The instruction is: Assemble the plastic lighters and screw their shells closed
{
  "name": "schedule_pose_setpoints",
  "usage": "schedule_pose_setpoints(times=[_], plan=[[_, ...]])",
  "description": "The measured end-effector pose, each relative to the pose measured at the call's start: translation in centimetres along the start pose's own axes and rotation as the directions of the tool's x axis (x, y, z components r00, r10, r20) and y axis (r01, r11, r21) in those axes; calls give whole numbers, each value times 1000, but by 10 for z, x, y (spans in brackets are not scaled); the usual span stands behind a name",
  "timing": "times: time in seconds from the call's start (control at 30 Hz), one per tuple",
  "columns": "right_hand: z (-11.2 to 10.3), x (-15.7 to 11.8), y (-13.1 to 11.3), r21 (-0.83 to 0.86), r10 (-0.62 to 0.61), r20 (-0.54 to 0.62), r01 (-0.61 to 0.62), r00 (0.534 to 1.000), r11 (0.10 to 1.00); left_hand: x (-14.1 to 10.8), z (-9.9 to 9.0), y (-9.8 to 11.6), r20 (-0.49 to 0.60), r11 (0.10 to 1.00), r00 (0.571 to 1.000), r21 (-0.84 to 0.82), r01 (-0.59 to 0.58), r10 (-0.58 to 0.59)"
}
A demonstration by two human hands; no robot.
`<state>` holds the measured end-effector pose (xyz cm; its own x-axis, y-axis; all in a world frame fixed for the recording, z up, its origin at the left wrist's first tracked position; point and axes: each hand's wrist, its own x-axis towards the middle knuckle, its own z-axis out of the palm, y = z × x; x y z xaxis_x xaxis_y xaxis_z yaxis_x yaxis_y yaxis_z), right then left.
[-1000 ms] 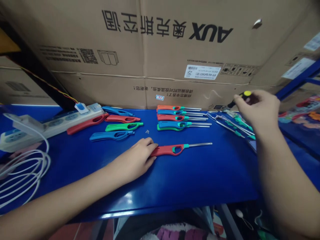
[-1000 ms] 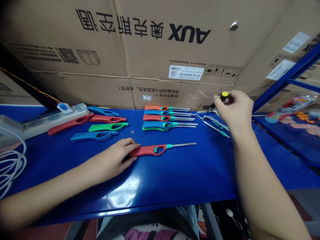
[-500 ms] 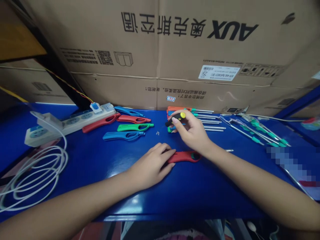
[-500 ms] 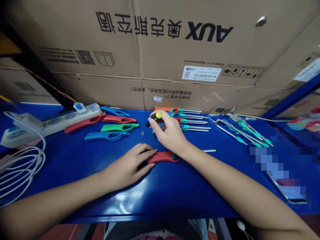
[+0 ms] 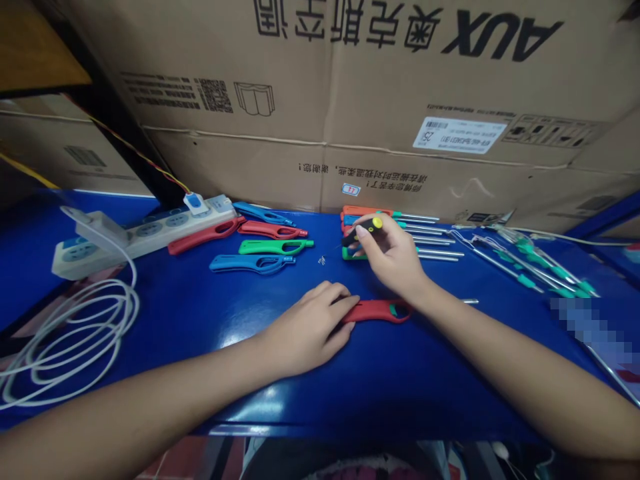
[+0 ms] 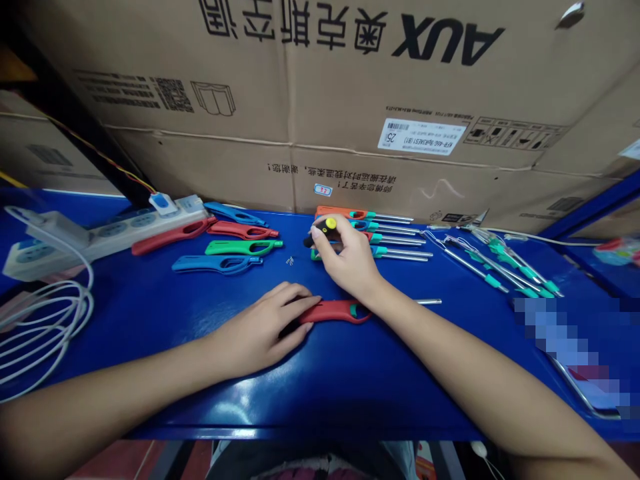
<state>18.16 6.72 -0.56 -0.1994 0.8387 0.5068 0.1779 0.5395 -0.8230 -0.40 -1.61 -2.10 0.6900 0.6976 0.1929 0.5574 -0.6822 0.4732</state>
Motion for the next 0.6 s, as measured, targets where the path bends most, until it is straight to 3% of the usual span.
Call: schedule_pose_setpoints(times=[0.17,0.33,0.6], plan=[[-7,6,-16,55,-51,-106,57,993,997,0,1,-1,-11,999,1000,-40,-8,7],[-10,4,-33,128,-7,-128,24,992,991,-1,1,0,-15,998,1000,-60,-17,16],[-37,-19,-37,423,260,-235,-142,937,895,5,12,-9,-112,974,993,-219,-57,33]])
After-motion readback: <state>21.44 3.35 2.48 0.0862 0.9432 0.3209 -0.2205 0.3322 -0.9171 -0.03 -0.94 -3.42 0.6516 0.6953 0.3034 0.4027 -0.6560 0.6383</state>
